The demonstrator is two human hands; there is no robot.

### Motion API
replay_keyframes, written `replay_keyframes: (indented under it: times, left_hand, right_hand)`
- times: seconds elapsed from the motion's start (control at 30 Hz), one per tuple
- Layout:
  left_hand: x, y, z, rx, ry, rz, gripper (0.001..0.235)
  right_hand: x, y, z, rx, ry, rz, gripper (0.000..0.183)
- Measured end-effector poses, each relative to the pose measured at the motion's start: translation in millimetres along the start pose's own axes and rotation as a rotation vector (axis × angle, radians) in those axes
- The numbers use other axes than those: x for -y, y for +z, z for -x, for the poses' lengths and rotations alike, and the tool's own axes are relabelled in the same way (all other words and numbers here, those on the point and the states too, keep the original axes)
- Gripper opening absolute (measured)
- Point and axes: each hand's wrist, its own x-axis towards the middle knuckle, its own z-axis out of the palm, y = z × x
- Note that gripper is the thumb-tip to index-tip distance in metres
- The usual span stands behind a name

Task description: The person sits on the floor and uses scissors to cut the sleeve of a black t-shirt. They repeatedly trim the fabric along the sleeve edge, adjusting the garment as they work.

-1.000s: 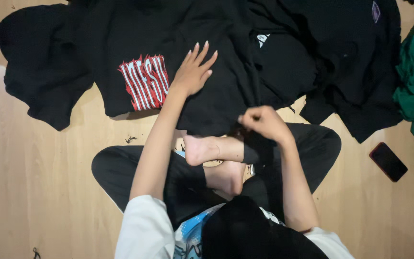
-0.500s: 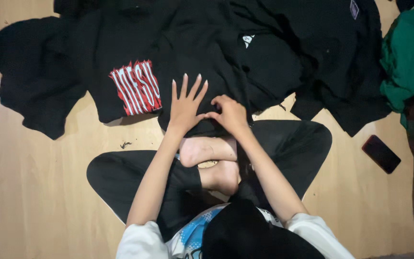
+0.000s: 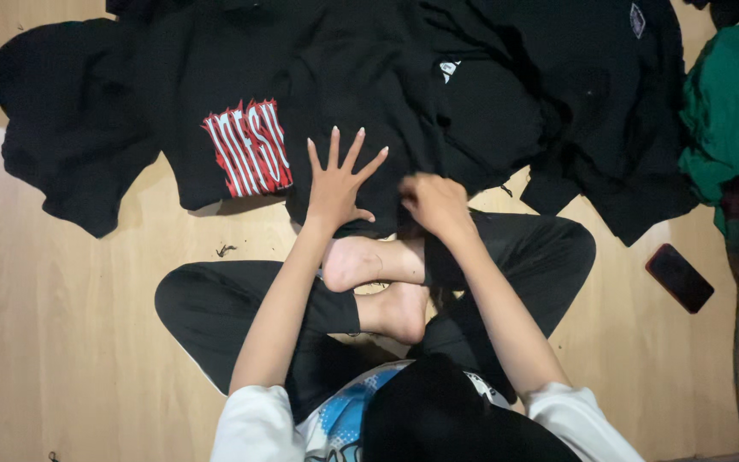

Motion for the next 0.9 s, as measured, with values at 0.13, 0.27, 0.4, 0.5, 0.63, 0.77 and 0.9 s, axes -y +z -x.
replay_keyframes:
  times: [0.13,0.27,0.4,0.5,0.63,0.77,0.9]
  left_hand:
    - [-3,-4,-1,0.029,-0.036,-0.006,0.130]
    - [-2,2,-4,0.022,-0.054,0.016,0.126]
    - [-2,6,-2,0.012,-0.048,0.009,0.126]
    - [-1,8,-3,-0.028,-0.043,-0.011,0.126]
    - [3,14,-8,-0.034,-0.069,0.042,0.124]
    - [7,35,-18,-0.005,-0.082,0.049,0.125]
    - [7,43,-22,0.031,-0.089,0.074,0.125]
  right_hand:
    - [17,24,-22,0.042,-0.108,-0.097,0.021]
    - [5,74,-38,0.228,-0.084,-0.017,0.029]
    - [9,28,-22,0.142,-0.062,-0.173,0.027]
    - [3,48,-37,0.202,-0.077,-0.035,0.030]
    - [-21,9,-32,0.244,-0.046,-0.190,0.023]
    - [-68,-41,-46,-0.293,0.133,-0.418,0.020]
    - [-101,-46,-69,-0.696,0.333,-0.328,0.016]
